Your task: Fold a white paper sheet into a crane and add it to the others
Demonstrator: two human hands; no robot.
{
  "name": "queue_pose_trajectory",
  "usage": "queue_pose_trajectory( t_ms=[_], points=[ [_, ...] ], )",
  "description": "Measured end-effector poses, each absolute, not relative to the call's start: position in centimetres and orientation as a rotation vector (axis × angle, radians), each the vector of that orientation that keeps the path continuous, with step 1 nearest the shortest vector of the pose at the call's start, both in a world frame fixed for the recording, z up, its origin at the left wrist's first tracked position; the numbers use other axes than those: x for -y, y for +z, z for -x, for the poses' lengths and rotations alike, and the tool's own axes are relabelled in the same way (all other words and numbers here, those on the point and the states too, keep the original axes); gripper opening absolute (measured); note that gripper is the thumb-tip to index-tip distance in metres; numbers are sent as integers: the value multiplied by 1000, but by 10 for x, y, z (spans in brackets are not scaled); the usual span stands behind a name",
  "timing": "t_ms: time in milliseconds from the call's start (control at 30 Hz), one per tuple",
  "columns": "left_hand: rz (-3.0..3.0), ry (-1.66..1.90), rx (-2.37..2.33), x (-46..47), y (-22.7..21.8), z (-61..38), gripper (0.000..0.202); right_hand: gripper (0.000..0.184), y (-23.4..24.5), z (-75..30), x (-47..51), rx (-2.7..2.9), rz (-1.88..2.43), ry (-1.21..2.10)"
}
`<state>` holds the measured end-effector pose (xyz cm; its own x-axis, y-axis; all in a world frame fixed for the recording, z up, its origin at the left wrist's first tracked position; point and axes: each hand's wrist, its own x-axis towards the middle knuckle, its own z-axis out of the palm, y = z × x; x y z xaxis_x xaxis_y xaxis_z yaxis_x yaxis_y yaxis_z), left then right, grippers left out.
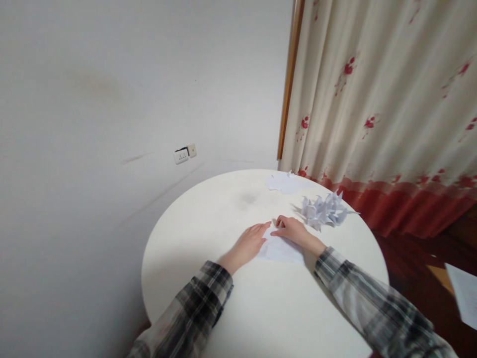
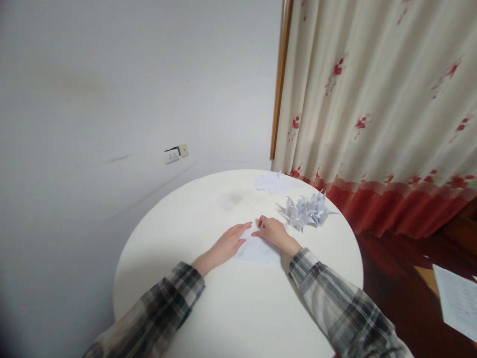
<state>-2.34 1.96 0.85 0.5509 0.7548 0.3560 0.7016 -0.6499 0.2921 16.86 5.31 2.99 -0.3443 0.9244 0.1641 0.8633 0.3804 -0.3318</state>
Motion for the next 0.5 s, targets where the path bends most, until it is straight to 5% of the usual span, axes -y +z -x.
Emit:
queue_pose_trajectory(
  t_ms=[500],
  points=[
    [-2765,524,-1277,-24,0,24,36,35,27,-168,-58,2292,1549,321]
  ],
)
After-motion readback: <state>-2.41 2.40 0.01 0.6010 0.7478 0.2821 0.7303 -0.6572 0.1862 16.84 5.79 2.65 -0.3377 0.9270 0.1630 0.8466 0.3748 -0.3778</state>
